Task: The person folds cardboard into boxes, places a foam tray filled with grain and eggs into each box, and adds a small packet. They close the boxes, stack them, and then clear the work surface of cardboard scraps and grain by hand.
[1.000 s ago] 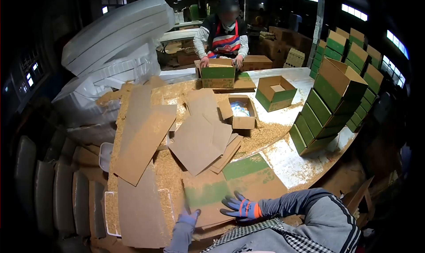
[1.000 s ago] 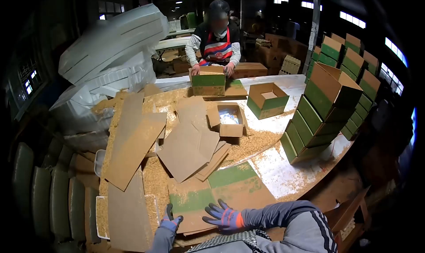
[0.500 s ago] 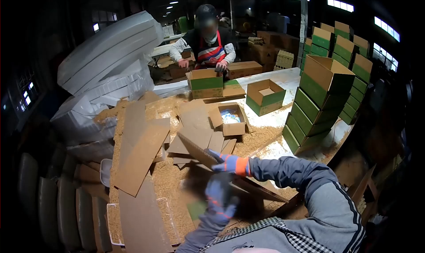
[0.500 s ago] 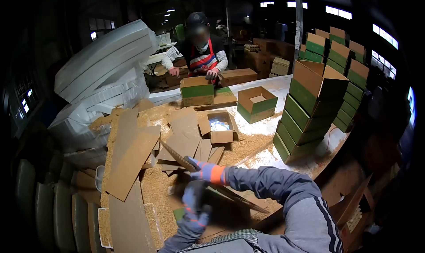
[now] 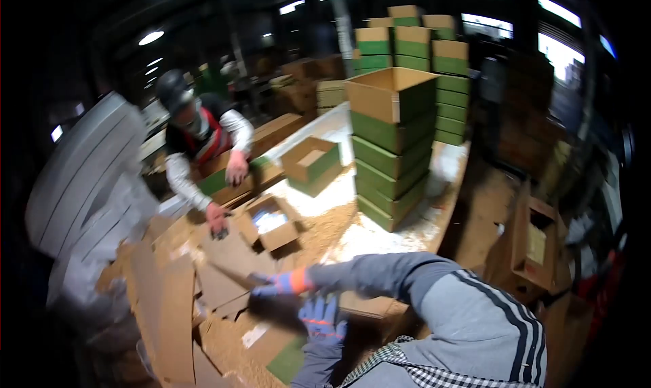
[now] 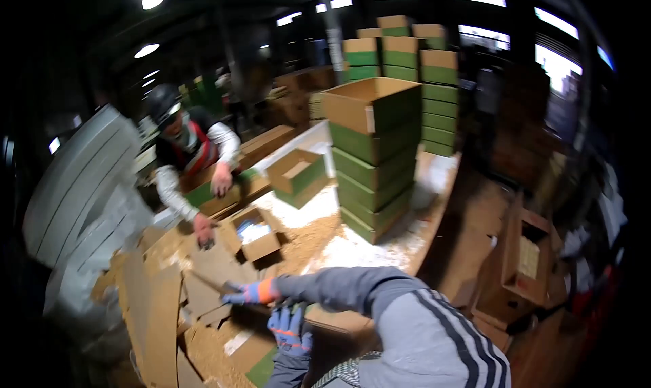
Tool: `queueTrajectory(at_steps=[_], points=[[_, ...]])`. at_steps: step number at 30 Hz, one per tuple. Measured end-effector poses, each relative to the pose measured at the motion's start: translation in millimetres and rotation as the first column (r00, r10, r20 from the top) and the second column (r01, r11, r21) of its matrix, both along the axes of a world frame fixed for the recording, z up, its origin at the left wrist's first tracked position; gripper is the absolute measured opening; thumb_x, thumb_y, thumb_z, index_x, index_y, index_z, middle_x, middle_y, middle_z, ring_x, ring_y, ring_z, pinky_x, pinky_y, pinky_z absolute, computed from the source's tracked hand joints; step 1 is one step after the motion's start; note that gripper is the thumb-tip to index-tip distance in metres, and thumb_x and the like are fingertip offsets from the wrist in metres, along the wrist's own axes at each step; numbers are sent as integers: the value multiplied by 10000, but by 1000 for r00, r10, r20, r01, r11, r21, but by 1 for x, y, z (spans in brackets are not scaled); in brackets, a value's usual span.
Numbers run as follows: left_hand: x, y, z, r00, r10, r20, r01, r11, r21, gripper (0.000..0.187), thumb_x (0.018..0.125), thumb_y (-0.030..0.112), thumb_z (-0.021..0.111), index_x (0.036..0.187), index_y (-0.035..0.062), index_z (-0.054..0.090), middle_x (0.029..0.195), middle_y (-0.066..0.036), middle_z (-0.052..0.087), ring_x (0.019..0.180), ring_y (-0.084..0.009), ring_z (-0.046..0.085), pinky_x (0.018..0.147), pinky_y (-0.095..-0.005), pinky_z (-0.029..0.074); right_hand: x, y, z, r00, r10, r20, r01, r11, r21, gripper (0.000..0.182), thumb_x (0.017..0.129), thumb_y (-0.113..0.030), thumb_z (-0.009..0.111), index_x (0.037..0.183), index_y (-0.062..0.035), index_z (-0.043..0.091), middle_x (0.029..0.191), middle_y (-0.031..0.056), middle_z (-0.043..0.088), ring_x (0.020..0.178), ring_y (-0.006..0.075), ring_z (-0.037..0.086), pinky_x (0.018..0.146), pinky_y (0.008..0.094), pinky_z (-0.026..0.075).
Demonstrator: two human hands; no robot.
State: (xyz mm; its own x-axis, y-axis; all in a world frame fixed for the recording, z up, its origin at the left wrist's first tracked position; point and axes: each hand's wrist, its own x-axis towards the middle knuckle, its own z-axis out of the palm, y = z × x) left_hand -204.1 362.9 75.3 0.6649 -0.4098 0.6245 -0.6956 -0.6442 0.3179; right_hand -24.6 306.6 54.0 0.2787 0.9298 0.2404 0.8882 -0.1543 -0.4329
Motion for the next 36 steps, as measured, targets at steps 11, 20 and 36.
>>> queueTrajectory(at_steps=[11, 20, 36], points=[[8, 117, 37, 941, 281, 189, -288, 958, 8, 235, 842, 274, 468, 753, 89, 581, 803, -112, 569, 806, -291, 526, 748, -453, 406, 29, -97, 80, 848, -433, -306, 374, 898, -233, 337, 788, -364, 597, 1003, -110, 653, 888, 100, 672, 803, 225, 636, 710, 339, 492], [44, 151, 41, 782, 566, -260, -474, 811, 342, 579, 812, 237, 604, 1292, -24, 413, 1282, -210, 473, 1199, -350, 421, 991, -363, 361, -74, -54, 0, 965, -137, 223, 94, 977, 194, 430, 790, -481, 599, 896, -64, 618, 715, 95, 589, 696, 283, 582, 591, 372, 455], [-73, 78, -91, 228, 514, -827, -744, 639, 192, 757, 782, -4, 438, 1411, 366, 239, 1441, -315, 76, 1324, -509, 54, 1075, -473, 205, -11, -113, -59, 954, -288, 79, 297, 943, -151, 448, 896, -122, 476, 1325, -14, 405, 1383, 154, 374, 1241, 274, 412, 1061, 361, 284]])
